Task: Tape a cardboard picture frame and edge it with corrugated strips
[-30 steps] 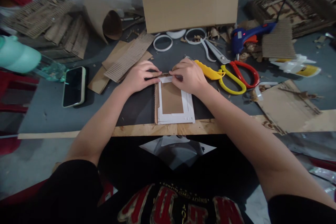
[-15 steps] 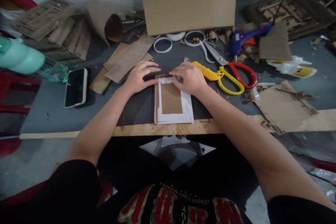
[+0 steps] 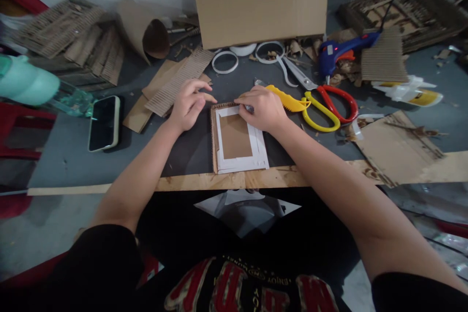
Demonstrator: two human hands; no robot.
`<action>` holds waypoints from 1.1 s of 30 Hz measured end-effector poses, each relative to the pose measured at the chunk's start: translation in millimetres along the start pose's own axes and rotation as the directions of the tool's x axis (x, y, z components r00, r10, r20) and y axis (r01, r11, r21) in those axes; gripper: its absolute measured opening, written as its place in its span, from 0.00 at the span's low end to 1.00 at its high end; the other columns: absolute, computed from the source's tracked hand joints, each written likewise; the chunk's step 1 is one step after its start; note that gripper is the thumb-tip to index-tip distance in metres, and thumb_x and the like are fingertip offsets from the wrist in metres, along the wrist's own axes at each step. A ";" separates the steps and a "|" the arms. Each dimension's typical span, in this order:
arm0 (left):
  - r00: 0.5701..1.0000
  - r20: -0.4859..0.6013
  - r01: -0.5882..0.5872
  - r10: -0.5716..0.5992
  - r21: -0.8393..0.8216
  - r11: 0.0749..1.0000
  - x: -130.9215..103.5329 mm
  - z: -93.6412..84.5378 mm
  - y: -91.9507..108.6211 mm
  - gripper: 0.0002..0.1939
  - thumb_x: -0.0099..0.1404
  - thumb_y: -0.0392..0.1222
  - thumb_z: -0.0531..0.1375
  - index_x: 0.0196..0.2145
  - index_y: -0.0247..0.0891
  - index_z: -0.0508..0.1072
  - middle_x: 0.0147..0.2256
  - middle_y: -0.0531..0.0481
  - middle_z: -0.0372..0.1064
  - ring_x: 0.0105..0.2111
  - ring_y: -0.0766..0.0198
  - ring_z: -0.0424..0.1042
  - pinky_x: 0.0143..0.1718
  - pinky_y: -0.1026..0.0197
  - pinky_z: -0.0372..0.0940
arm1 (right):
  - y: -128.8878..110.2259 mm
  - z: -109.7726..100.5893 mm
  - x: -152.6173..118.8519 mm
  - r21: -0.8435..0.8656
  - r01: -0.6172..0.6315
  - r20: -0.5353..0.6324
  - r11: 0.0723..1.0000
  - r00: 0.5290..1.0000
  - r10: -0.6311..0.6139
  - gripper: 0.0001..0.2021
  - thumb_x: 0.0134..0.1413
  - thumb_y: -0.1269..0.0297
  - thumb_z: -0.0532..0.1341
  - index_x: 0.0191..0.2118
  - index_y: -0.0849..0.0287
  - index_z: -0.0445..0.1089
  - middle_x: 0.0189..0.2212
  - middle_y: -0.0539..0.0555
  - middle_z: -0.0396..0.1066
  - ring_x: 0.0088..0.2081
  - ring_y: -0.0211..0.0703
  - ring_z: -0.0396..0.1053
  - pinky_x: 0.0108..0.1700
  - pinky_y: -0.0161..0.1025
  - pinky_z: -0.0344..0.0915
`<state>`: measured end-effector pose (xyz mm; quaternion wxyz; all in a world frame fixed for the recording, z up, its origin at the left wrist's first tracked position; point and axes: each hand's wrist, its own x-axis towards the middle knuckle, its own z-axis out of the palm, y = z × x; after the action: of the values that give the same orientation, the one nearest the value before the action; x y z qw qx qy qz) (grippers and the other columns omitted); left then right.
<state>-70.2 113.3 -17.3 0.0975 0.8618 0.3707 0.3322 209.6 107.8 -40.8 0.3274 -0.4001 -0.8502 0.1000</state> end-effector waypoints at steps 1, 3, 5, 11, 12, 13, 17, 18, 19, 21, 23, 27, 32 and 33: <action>1.000 -0.016 0.005 -0.005 -0.009 1.000 -0.2 -0.5 -1.1 0.41 0.80 0.70 0.39 0.41 0.43 0.84 0.52 0.37 0.78 0.57 0.46 0.75 0.57 0.42 0.75 | -0.1 0.2 -0.1 -0.007 -0.005 0.002 1.000 1.000 0.005 0.19 0.65 0.65 0.57 0.47 0.52 0.87 0.42 0.53 0.86 0.43 0.52 0.81 0.53 0.53 0.75; 1.000 -0.020 -0.020 0.019 -0.013 1.000 -0.2 -1.3 -3.7 0.39 0.80 0.70 0.41 0.39 0.43 0.84 0.53 0.37 0.78 0.59 0.45 0.75 0.58 0.42 0.74 | -0.3 0.3 -0.2 -0.017 -0.007 0.004 1.000 1.000 0.007 0.19 0.66 0.65 0.57 0.47 0.52 0.87 0.43 0.53 0.86 0.44 0.52 0.81 0.52 0.51 0.75; 0.998 -0.010 -0.065 0.065 -0.009 0.998 0.1 -1.9 -5.7 0.37 0.80 0.68 0.43 0.37 0.43 0.83 0.53 0.38 0.79 0.60 0.44 0.74 0.62 0.40 0.72 | -0.2 0.3 -0.1 -0.023 -0.002 0.005 1.000 1.000 0.002 0.19 0.66 0.65 0.56 0.47 0.51 0.87 0.42 0.53 0.86 0.44 0.52 0.81 0.51 0.51 0.75; 0.998 0.031 -0.054 0.055 -0.017 0.998 2.6 -2.6 -6.8 0.39 0.79 0.72 0.43 0.36 0.44 0.83 0.52 0.39 0.79 0.60 0.44 0.74 0.65 0.38 0.69 | -0.4 0.1 0.2 -0.028 0.021 0.005 0.999 1.000 -0.021 0.19 0.66 0.65 0.56 0.48 0.53 0.87 0.42 0.53 0.86 0.43 0.52 0.82 0.53 0.51 0.75; 0.998 0.040 -0.042 0.043 -0.029 0.999 3.1 -2.5 -6.8 0.39 0.79 0.72 0.43 0.36 0.44 0.83 0.52 0.39 0.79 0.59 0.44 0.73 0.65 0.38 0.68 | -0.8 0.1 0.1 -0.029 0.017 0.001 0.999 1.000 -0.017 0.19 0.66 0.65 0.56 0.48 0.54 0.87 0.43 0.53 0.86 0.43 0.52 0.82 0.53 0.51 0.75; 0.998 0.046 -0.032 0.034 -0.040 0.999 3.5 -2.5 -6.8 0.39 0.78 0.73 0.43 0.36 0.44 0.83 0.52 0.39 0.78 0.59 0.44 0.73 0.65 0.38 0.68 | -1.3 0.1 0.0 -0.032 0.012 -0.001 0.999 1.000 -0.012 0.19 0.66 0.65 0.56 0.48 0.54 0.87 0.43 0.53 0.86 0.43 0.52 0.82 0.53 0.52 0.75; 0.998 0.064 -0.008 0.012 -0.061 0.998 4.5 -2.5 -6.6 0.39 0.78 0.74 0.44 0.35 0.44 0.82 0.52 0.39 0.78 0.60 0.44 0.72 0.65 0.38 0.68 | -3.0 0.1 -0.3 -0.037 0.002 0.008 0.999 1.000 -0.001 0.19 0.66 0.66 0.57 0.48 0.53 0.87 0.44 0.53 0.87 0.44 0.52 0.82 0.53 0.52 0.76; 0.998 0.069 -0.003 0.007 -0.059 0.998 4.5 -2.8 -6.3 0.39 0.78 0.74 0.44 0.35 0.44 0.82 0.53 0.38 0.78 0.60 0.44 0.72 0.65 0.38 0.68 | -3.0 0.0 -0.2 -0.035 0.002 0.010 0.999 1.000 -0.001 0.19 0.66 0.66 0.57 0.48 0.53 0.87 0.44 0.53 0.87 0.44 0.52 0.83 0.53 0.52 0.76; 0.997 0.074 0.000 0.004 -0.052 0.999 4.4 -3.2 -6.0 0.39 0.78 0.74 0.43 0.35 0.44 0.82 0.53 0.38 0.78 0.60 0.43 0.73 0.65 0.38 0.68 | -2.9 -0.1 0.0 -0.033 0.003 0.009 0.999 1.000 -0.003 0.19 0.66 0.66 0.57 0.48 0.53 0.87 0.44 0.53 0.87 0.44 0.52 0.83 0.53 0.52 0.77; 0.997 0.080 -0.008 0.010 -0.025 1.000 3.6 -4.2 -5.7 0.40 0.78 0.74 0.43 0.35 0.43 0.82 0.54 0.38 0.78 0.60 0.43 0.73 0.65 0.38 0.69 | -2.0 -0.3 0.5 -0.029 0.004 0.001 1.000 1.000 -0.004 0.19 0.66 0.67 0.57 0.48 0.53 0.87 0.44 0.53 0.87 0.44 0.52 0.83 0.54 0.53 0.77; 0.997 0.077 -0.025 0.025 0.004 1.000 2.3 -4.9 -5.9 0.40 0.79 0.72 0.43 0.37 0.42 0.83 0.54 0.37 0.79 0.60 0.43 0.74 0.65 0.37 0.69 | -1.1 -0.8 0.9 -0.021 0.003 -0.005 1.000 1.000 -0.003 0.18 0.65 0.66 0.58 0.47 0.53 0.87 0.43 0.53 0.87 0.44 0.53 0.83 0.54 0.54 0.77; 0.999 0.035 -0.035 0.034 0.034 0.999 0.1 -3.7 -7.6 0.34 0.81 0.66 0.46 0.47 0.42 0.85 0.52 0.38 0.81 0.56 0.46 0.77 0.64 0.37 0.69 | -0.3 -1.6 -0.8 -0.001 -0.022 -0.026 1.000 0.999 0.022 0.18 0.65 0.67 0.59 0.48 0.53 0.87 0.44 0.55 0.86 0.46 0.54 0.83 0.53 0.53 0.78; 0.996 0.049 -0.070 0.069 0.021 0.997 0.6 -1.1 -4.4 0.33 0.81 0.64 0.48 0.36 0.41 0.85 0.48 0.40 0.82 0.53 0.48 0.79 0.61 0.39 0.71 | 4.8 2.5 -2.7 0.004 -0.056 -0.063 0.998 0.996 0.056 0.18 0.66 0.67 0.58 0.49 0.52 0.87 0.43 0.56 0.86 0.47 0.56 0.82 0.52 0.56 0.78; 0.997 0.045 -0.068 0.067 0.013 0.998 1.0 -0.8 -3.4 0.34 0.81 0.65 0.48 0.35 0.41 0.85 0.47 0.40 0.82 0.53 0.48 0.79 0.61 0.39 0.72 | 6.2 2.7 -1.1 0.010 -0.054 -0.072 0.999 0.996 0.054 0.18 0.67 0.66 0.58 0.49 0.52 0.87 0.42 0.56 0.86 0.46 0.56 0.82 0.52 0.56 0.78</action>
<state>-72.1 116.3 -17.6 0.0881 0.8818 0.3414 0.3132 212.2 111.3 -46.0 0.3568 -0.4250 -0.8262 0.0975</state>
